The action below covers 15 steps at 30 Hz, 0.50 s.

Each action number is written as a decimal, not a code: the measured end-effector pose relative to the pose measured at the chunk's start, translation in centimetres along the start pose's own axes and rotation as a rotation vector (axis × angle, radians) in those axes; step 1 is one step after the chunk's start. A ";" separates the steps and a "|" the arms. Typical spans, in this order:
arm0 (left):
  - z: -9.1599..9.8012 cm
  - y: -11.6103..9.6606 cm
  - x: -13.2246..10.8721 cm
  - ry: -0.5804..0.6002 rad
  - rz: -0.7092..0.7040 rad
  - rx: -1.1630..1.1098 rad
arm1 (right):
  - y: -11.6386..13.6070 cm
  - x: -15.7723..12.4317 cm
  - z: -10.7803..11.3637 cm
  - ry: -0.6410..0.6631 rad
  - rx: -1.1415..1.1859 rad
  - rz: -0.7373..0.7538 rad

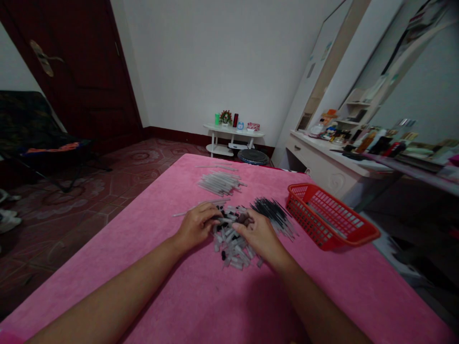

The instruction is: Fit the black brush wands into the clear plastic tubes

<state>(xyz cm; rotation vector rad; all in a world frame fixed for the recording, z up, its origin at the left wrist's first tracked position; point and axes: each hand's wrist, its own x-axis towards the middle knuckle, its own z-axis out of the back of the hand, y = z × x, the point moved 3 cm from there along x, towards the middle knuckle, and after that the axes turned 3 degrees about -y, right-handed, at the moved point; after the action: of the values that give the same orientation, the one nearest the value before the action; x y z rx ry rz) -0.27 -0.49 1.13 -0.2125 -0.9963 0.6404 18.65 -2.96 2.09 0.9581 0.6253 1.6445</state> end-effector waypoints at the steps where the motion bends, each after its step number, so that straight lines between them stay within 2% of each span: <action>1: 0.0 0.0 0.0 -0.005 0.004 -0.010 | 0.1 0.0 0.0 -0.011 -0.016 0.008; 6: -0.4 -0.3 0.1 0.014 -0.026 -0.010 | 0.4 -0.3 0.0 0.032 -0.134 0.021; 11: -0.3 -0.7 0.0 0.028 -0.092 0.077 | 0.3 -0.3 -0.2 0.098 -0.102 -0.009; 15: 0.5 -0.5 0.2 -0.045 -0.068 0.112 | 1.4 -0.5 0.6 0.106 -0.277 -0.003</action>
<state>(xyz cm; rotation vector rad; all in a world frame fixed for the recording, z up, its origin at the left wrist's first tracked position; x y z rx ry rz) -0.37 -0.82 1.74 -0.0655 -1.0037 0.6396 18.43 -3.82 3.37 0.6725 0.4534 1.7339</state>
